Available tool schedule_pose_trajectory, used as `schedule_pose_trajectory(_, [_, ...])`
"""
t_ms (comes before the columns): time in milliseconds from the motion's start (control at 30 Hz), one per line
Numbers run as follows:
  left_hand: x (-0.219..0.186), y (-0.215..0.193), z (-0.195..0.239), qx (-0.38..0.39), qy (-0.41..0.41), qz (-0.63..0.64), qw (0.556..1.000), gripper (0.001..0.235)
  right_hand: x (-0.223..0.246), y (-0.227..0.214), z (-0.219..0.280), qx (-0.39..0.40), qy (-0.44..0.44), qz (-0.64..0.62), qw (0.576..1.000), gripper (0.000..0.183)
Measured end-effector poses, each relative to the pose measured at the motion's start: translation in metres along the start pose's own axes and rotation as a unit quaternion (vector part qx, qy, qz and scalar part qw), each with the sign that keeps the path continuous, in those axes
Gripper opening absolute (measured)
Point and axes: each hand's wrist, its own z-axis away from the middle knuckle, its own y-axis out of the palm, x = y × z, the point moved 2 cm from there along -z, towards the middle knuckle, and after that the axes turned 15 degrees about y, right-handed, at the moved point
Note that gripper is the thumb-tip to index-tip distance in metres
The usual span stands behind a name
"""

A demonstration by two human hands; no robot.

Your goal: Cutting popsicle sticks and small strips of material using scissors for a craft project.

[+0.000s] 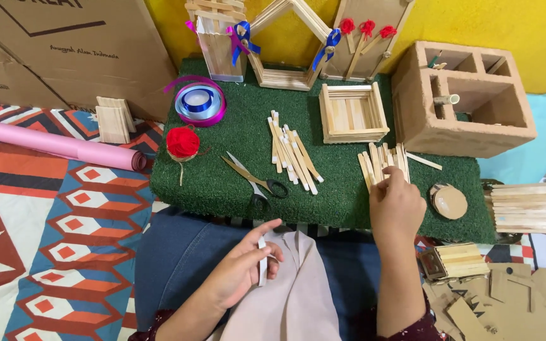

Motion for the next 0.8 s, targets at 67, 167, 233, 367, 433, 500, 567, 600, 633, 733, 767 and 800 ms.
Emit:
schedule_pose_trajectory(67, [0.002,0.004,-0.001,-0.001,-0.005,-0.009,1.0,0.057,-0.001,0.002,0.0,0.011,0.02,-0.031,0.999,0.039])
schedule_pose_trajectory(167, [0.002,0.012,-0.001,-0.002,-0.011,-0.039,0.999,0.052,0.001,0.001,0.003,0.047,0.074,-0.083,0.993,0.039])
schedule_pose_trajectory(233, [0.0,0.017,-0.002,0.0,-0.012,-0.061,0.998,0.051,0.003,-0.002,0.004,0.071,0.107,-0.104,0.986,0.038])
schedule_pose_trajectory(367, [0.001,0.021,-0.004,0.002,-0.007,-0.08,0.997,0.047,0.0,-0.007,0.007,0.071,0.132,-0.134,0.98,0.039])
schedule_pose_trajectory(433, [0.003,0.02,-0.004,0.007,-0.002,-0.08,0.997,0.046,0.0,-0.011,0.007,0.062,0.134,-0.134,0.98,0.038])
schedule_pose_trajectory(500, [0.004,0.019,-0.005,0.012,0.004,-0.086,0.996,0.047,0.004,-0.021,0.007,0.071,0.173,-0.238,0.953,0.032])
schedule_pose_trajectory(567, [0.009,0.016,-0.007,0.021,0.03,-0.102,0.994,0.048,0.002,-0.019,0.017,0.114,0.189,-0.366,0.904,0.034])
schedule_pose_trajectory(600, [0.011,0.015,-0.009,0.031,0.056,-0.118,0.991,0.051,0.002,-0.016,0.021,0.155,0.201,-0.486,0.836,0.037])
schedule_pose_trajectory(633, [0.009,0.019,-0.01,0.029,0.056,-0.117,0.991,0.051,0.01,-0.021,0.032,0.157,0.201,-0.486,0.836,0.037])
schedule_pose_trajectory(733, [0.007,0.022,-0.014,0.053,0.139,-0.162,0.975,0.059,0.034,-0.02,0.071,0.342,0.221,-0.527,0.746,0.04])
schedule_pose_trajectory(767, [0.011,0.018,-0.015,0.046,0.184,-0.167,0.968,0.05,0.041,-0.017,0.087,0.389,0.21,-0.574,0.69,0.039])
schedule_pose_trajectory(800, [0.016,0.014,-0.016,0.038,0.228,-0.172,0.958,0.04,0.047,-0.015,0.103,0.433,0.198,-0.616,0.628,0.037])
